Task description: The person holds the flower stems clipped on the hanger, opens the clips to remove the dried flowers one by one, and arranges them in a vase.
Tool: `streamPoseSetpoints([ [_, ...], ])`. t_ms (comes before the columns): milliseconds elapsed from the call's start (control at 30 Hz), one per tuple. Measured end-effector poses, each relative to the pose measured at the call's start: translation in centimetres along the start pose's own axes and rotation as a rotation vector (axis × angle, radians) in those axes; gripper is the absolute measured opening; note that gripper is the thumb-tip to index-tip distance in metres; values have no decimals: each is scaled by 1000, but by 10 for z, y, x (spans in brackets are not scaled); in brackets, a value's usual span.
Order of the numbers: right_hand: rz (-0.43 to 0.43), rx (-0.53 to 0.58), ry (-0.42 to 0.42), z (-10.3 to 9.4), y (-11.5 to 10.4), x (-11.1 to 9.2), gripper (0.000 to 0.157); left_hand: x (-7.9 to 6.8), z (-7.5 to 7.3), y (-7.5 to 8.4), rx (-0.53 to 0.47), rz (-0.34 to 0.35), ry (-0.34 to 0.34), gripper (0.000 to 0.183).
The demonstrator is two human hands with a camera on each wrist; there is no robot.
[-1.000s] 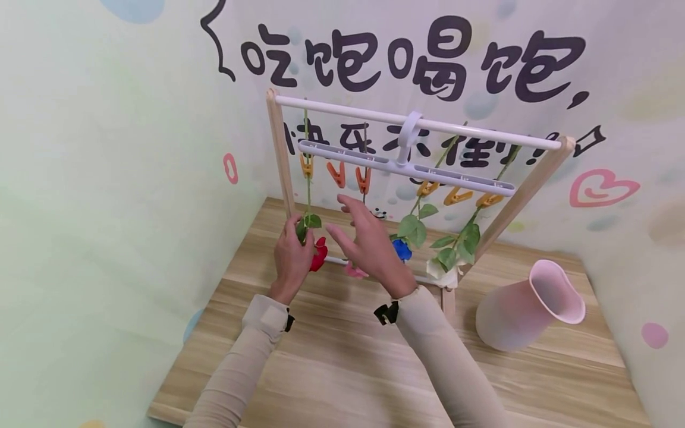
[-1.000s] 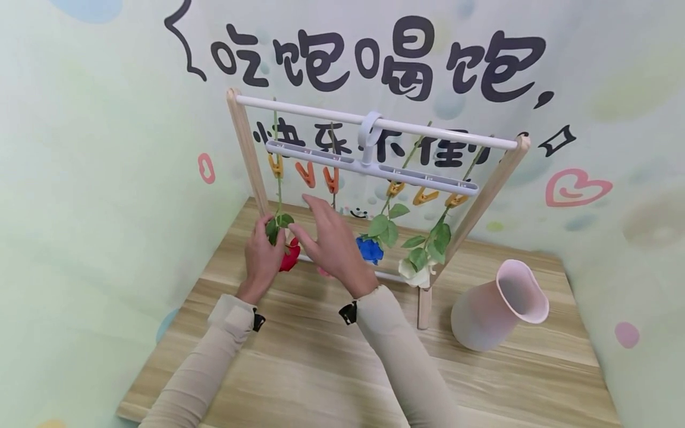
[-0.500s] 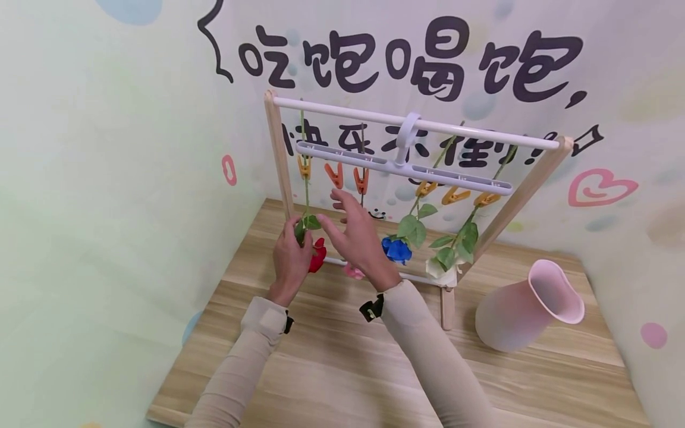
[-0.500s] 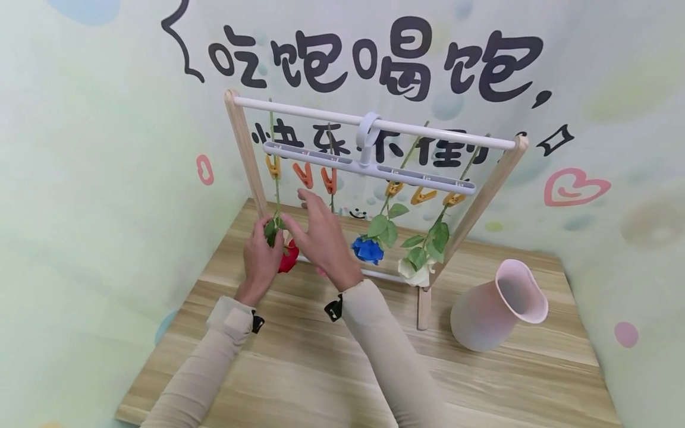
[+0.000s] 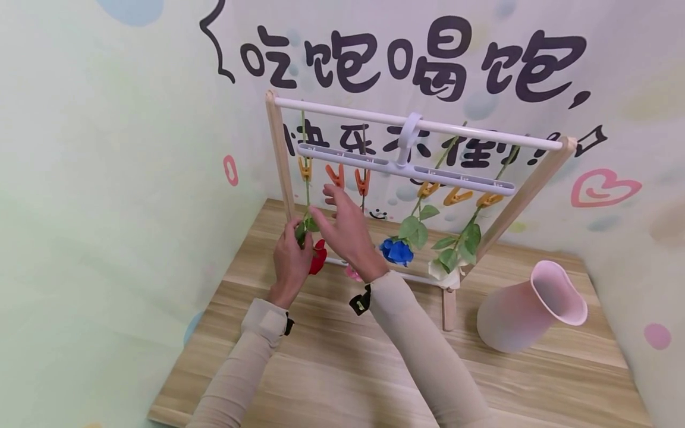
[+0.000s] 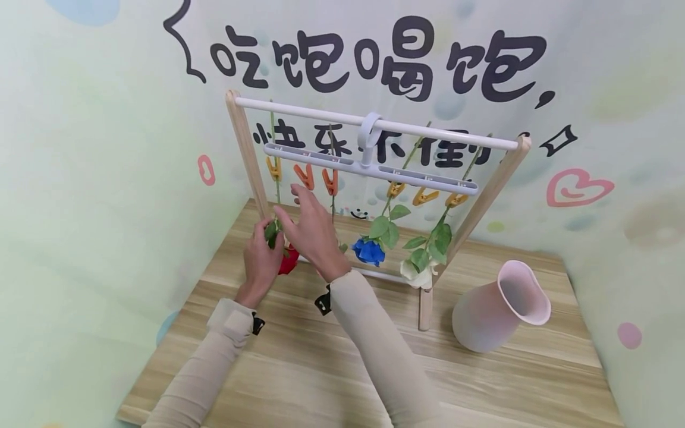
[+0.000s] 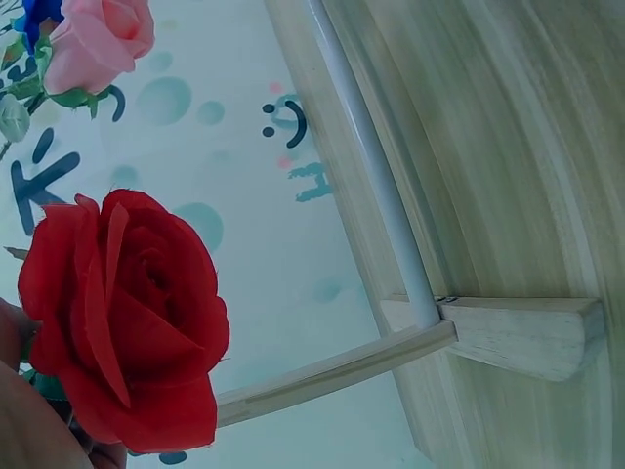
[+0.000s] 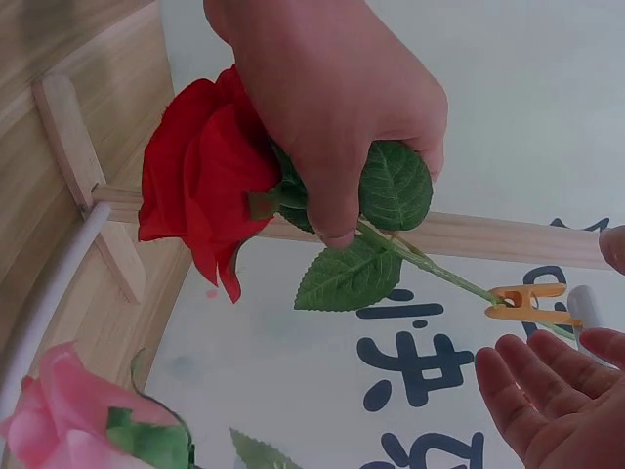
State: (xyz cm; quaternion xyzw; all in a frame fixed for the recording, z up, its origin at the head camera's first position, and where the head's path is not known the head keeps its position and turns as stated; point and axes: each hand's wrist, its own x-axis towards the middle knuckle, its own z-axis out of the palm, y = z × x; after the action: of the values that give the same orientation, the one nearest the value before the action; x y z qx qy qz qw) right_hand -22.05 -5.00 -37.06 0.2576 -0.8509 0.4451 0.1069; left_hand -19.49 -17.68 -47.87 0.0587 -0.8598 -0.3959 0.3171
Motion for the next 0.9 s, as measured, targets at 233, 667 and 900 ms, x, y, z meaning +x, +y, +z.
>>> streamPoseSetpoints([
  [233,10,8,27,5,-5,8,55,-1,-2,1,-4,14,1,30],
  [667,49,35,32,15,-9,21,57,-3,-2,1,-3,28,8,28],
  [900,26,16,75,24,-13,28,61,-5,-1,1,3,58,19,26],
])
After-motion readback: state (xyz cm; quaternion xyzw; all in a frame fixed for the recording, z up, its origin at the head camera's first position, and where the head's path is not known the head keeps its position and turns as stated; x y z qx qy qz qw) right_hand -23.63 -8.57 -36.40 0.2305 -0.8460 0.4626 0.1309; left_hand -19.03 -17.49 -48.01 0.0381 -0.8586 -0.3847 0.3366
